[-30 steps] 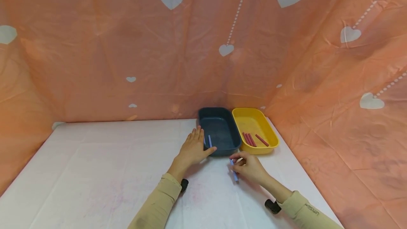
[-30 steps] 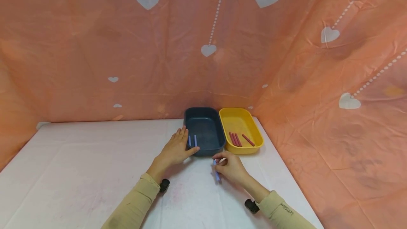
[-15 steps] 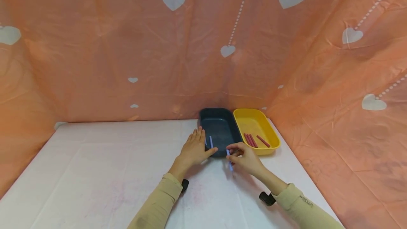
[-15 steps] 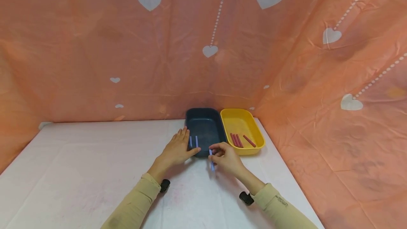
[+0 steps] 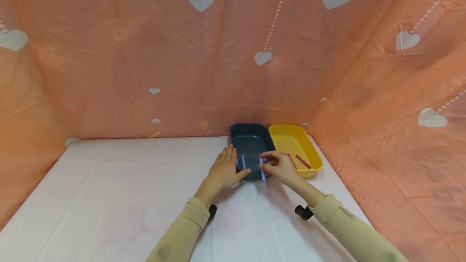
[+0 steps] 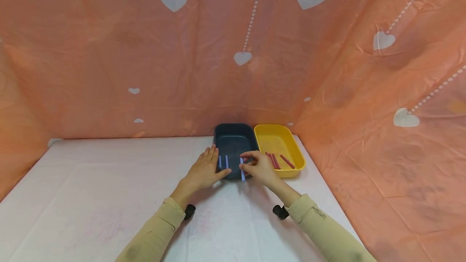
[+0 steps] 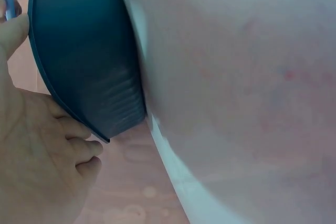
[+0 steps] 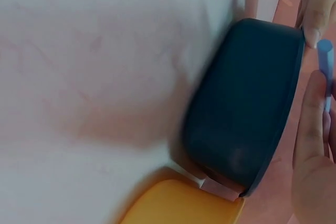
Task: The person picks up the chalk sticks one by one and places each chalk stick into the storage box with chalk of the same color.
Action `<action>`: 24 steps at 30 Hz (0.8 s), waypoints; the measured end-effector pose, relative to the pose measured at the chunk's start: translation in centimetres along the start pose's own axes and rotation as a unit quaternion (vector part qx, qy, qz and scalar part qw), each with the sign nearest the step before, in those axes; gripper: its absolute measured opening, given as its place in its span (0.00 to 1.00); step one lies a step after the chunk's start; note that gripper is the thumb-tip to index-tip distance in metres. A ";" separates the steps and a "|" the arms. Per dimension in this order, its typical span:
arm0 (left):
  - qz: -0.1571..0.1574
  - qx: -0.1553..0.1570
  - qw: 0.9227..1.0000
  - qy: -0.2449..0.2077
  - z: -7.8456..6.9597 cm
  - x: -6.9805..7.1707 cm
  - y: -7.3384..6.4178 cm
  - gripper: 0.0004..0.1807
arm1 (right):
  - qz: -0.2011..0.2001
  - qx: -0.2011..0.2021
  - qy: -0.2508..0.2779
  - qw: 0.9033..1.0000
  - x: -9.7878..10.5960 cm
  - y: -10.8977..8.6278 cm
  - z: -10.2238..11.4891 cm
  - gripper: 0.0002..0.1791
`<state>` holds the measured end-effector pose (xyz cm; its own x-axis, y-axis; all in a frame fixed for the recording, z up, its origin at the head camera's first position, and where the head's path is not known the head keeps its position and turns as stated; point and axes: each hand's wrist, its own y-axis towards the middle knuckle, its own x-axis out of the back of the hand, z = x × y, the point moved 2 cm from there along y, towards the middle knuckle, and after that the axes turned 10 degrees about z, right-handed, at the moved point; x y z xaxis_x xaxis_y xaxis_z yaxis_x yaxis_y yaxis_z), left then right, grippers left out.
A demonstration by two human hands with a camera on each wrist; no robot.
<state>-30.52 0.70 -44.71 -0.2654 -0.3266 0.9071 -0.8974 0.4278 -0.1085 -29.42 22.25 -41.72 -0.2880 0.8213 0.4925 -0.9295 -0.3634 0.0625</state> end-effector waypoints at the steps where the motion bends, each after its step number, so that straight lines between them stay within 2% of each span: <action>1: 0.001 0.001 1.000 0.002 0.0 0.0 0.0 0.56 | -0.004 -0.007 -0.006 1.000 0.0 0.3 0.0 0.19; 6: 0.005 0.003 1.000 0.006 0.0 0.1 0.1 0.56 | -0.011 -0.019 -0.026 0.999 0.2 1.6 0.3 0.20; 13: 0.002 -0.002 1.000 0.008 -0.1 0.1 0.0 0.55 | 0.004 -0.004 -0.034 0.999 0.1 3.4 0.3 0.20; 24: 0.005 -0.002 1.000 0.014 -0.1 0.1 0.0 0.55 | 0.022 -0.021 -0.064 0.997 -0.9 6.1 -0.4 0.18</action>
<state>-30.50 0.71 -44.59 -0.2652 -0.2982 0.9169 -0.8930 0.4345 -0.1170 -34.91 19.46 -42.09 -0.2996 0.7408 0.6012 -0.9261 -0.3773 0.0033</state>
